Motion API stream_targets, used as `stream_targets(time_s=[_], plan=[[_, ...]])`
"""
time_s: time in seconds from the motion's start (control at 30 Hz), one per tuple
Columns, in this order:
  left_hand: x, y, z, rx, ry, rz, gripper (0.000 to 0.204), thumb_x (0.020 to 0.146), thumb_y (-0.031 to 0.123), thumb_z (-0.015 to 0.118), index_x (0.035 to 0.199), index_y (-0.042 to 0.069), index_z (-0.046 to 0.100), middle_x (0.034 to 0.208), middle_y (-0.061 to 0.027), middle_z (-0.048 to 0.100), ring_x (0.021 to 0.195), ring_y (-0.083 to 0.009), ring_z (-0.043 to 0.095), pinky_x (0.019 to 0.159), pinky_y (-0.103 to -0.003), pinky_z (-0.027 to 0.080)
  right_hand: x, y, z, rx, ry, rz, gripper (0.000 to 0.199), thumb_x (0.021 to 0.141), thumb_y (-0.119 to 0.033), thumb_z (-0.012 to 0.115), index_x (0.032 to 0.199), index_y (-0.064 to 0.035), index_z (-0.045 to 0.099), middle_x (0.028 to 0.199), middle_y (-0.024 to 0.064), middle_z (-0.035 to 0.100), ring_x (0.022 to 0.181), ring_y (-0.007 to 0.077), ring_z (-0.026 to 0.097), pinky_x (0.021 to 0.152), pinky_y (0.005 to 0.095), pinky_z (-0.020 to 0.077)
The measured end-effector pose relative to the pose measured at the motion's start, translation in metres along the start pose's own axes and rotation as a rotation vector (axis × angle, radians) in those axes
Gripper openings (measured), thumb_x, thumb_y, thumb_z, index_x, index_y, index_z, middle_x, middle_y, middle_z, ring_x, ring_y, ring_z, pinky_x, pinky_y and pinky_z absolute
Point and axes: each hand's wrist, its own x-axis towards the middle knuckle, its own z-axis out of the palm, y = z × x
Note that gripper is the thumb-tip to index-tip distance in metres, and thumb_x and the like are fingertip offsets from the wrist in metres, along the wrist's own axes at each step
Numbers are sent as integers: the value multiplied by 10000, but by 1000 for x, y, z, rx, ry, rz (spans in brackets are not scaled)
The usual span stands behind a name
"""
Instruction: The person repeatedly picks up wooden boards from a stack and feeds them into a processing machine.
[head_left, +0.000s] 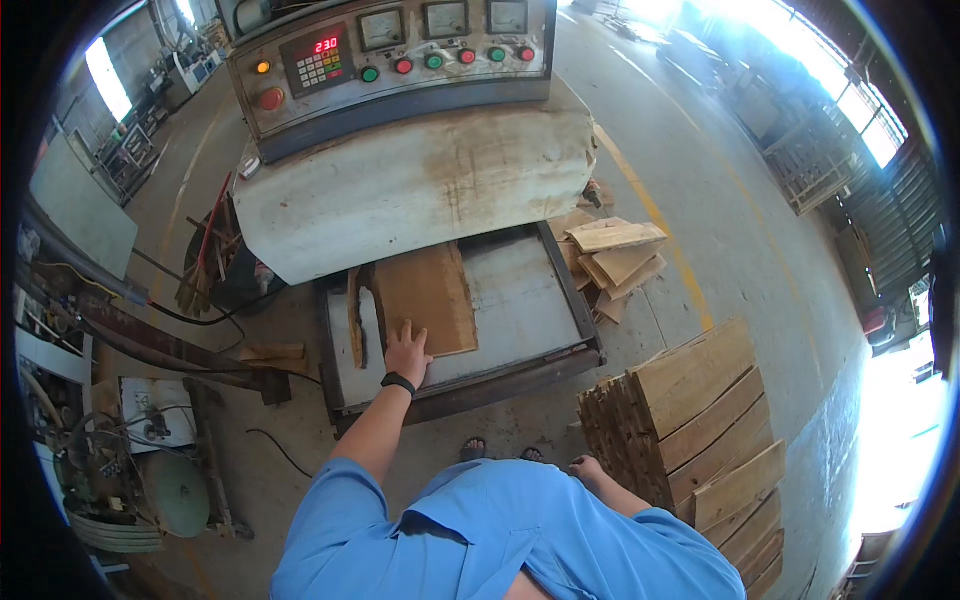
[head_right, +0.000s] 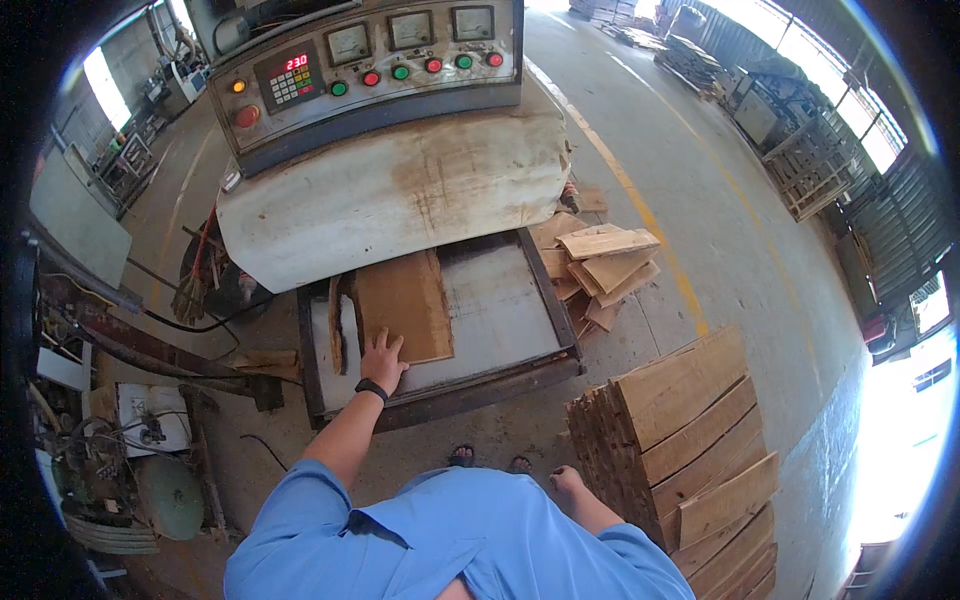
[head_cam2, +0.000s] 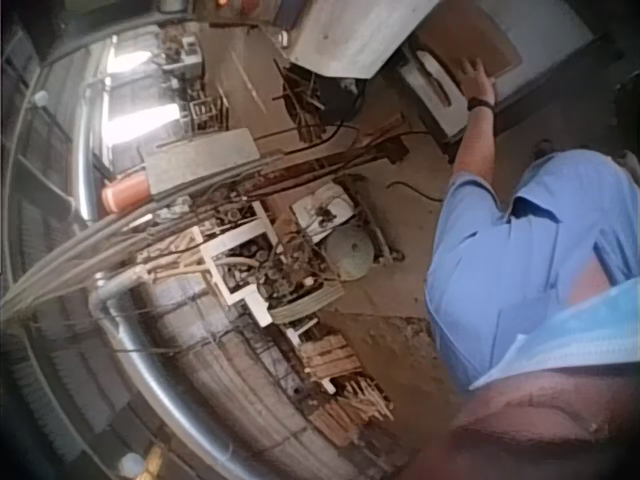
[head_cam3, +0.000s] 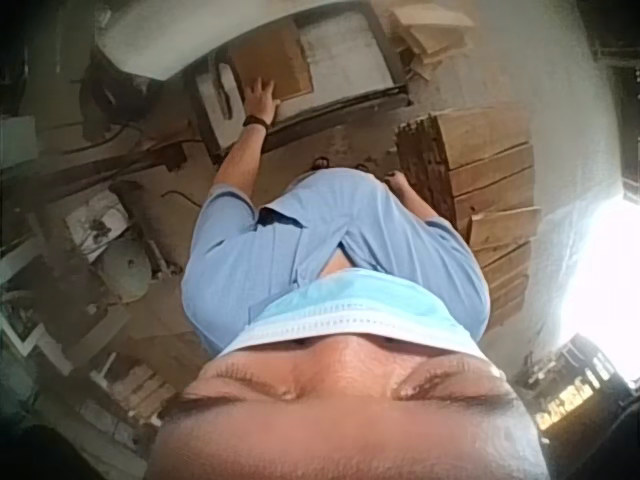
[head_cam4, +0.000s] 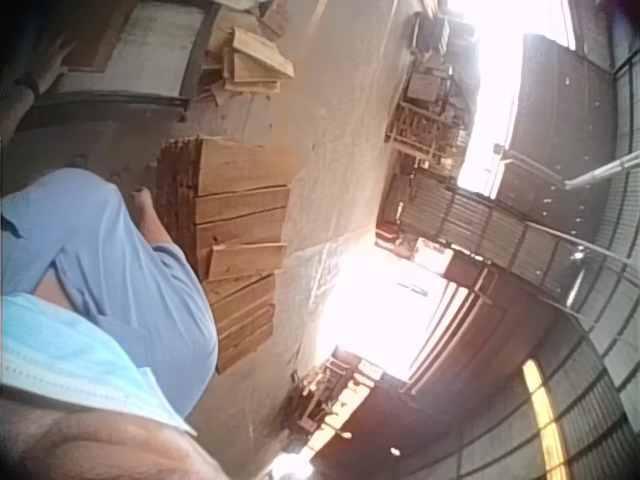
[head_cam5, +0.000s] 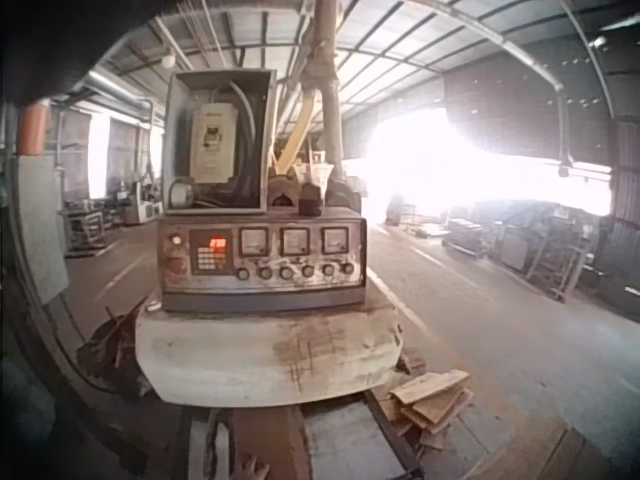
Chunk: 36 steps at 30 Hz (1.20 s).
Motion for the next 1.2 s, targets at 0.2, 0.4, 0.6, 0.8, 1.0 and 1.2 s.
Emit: stream_targets(time_s=[0.2, 0.4, 0.6, 0.8, 1.0, 1.2], plan=[[23, -5, -4, 0, -28, 32, 730, 789, 299, 862, 1453, 143, 600, 1596, -174, 431, 1378, -483, 451, 1139, -494, 465, 0, -33, 11, -18, 51, -57, 365, 909, -131, 748, 1238, 20, 697, 1030, 153, 758, 874, 247, 724, 784, 378, 587], [40, -17, -1, -10, -4, 40, 700, 833, 305, 834, 1466, 150, 579, 1609, -163, 416, 1397, -472, 443, 1151, -538, 444, -8, -40, 13, 76, 70, -58, 368, 922, -129, 724, 1253, 24, 683, 1038, 150, 749, 876, 236, 712, 797, 371, 581], [68, -20, -8, -26, -9, 26, 705, 843, 308, 836, 1480, 165, 571, 1614, -155, 415, 1415, -467, 437, 1159, -507, 445, -25, 7, 33, 76, 134, -20, 462, 878, -263, 743, 1262, -10, 706, 1023, 164, 777, 882, 259, 757, 821, 381, 587], [86, -37, -1, -41, 57, 31, 712, 816, 319, 851, 1460, 162, 590, 1599, -165, 425, 1392, -460, 449, 1160, -484, 438, -56, 49, 81, 164, 78, 81, 489, 877, -314, 756, 1261, -13, 711, 1048, 153, 776, 878, 267, 755, 815, 380, 589], [88, -7, 0, -119, 146, 151, 646, 858, 262, 826, 1433, 85, 588, 1609, -219, 384, 1436, -440, 425, 1180, -478, 404, -55, 125, 144, 239, 36, 145, 516, 929, -440, 729, 1245, -31, 731, 1193, 170, 756, 1066, 306, 725, 931, 440, 562], [38, 26, 14, -188, 32, 406, 506, 902, 135, 753, 1367, 4, 604, 1491, -229, 503, 1387, -411, 466, 1166, -486, 399, -98, 72, 114, -47, 72, 436, 666, 959, -577, 642, 1415, -91, 635, 1492, 165, 587, 1360, 372, 569, 1129, 483, 463]])
